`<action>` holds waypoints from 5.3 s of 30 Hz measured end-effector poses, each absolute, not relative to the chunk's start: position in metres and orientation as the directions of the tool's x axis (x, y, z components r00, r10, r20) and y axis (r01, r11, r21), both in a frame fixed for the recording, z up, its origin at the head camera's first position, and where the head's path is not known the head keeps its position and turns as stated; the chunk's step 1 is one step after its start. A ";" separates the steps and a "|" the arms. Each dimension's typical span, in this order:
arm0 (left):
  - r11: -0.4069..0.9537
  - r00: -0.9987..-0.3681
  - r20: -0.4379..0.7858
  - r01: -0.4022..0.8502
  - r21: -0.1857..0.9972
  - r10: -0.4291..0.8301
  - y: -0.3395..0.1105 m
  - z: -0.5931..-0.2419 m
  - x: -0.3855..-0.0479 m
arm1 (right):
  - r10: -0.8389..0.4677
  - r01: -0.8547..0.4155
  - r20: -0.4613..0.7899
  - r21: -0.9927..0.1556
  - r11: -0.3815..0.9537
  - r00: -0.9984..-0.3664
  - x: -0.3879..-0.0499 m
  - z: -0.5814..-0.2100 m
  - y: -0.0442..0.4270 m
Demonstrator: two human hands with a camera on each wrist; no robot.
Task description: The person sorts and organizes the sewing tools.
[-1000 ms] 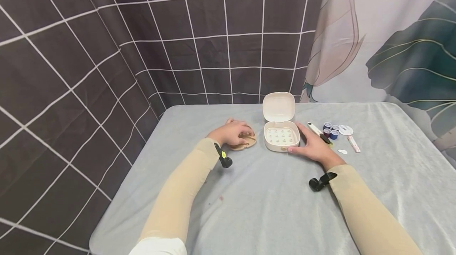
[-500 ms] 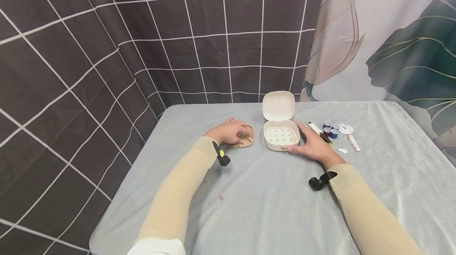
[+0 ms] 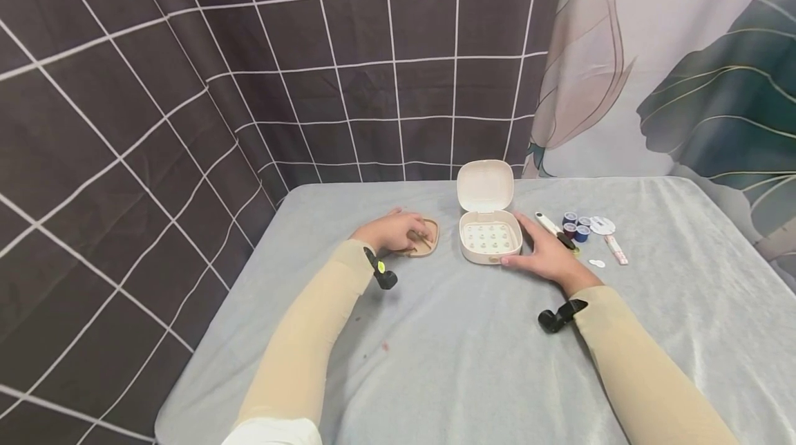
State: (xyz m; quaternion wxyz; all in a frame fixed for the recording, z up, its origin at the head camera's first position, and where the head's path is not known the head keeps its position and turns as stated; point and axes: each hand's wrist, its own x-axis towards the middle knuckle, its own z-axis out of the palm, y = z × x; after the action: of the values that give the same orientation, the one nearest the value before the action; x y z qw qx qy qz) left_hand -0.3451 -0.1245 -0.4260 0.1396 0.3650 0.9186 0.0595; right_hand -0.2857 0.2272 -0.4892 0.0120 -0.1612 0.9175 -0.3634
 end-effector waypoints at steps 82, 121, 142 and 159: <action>0.635 -0.862 0.170 0.472 0.612 0.477 -0.037 -0.489 -0.306 | -0.315 -0.323 0.134 -0.653 0.685 -0.940 -0.280 -0.485 0.225; 0.675 -0.879 0.115 0.433 0.597 0.463 -0.040 -0.489 -0.303 | 0.198 -0.022 0.268 -0.644 0.765 -0.943 -0.287 -0.469 0.278; 0.702 -0.890 0.088 0.410 0.583 0.447 -0.038 -0.487 -0.303 | 0.301 0.126 0.148 -0.676 0.726 -0.942 -0.298 -0.472 0.276; 0.691 -0.888 0.094 0.414 0.593 0.451 -0.039 -0.487 -0.302 | 0.256 -0.046 0.333 -0.685 0.727 -0.907 -0.297 -0.458 0.262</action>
State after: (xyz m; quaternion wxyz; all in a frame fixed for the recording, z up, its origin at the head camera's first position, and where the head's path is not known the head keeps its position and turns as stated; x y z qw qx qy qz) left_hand -0.3021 -0.0390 -0.4872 0.0297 0.2353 0.9189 0.3151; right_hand -0.2971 0.2621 -0.4582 -0.2073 0.0580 0.9059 -0.3648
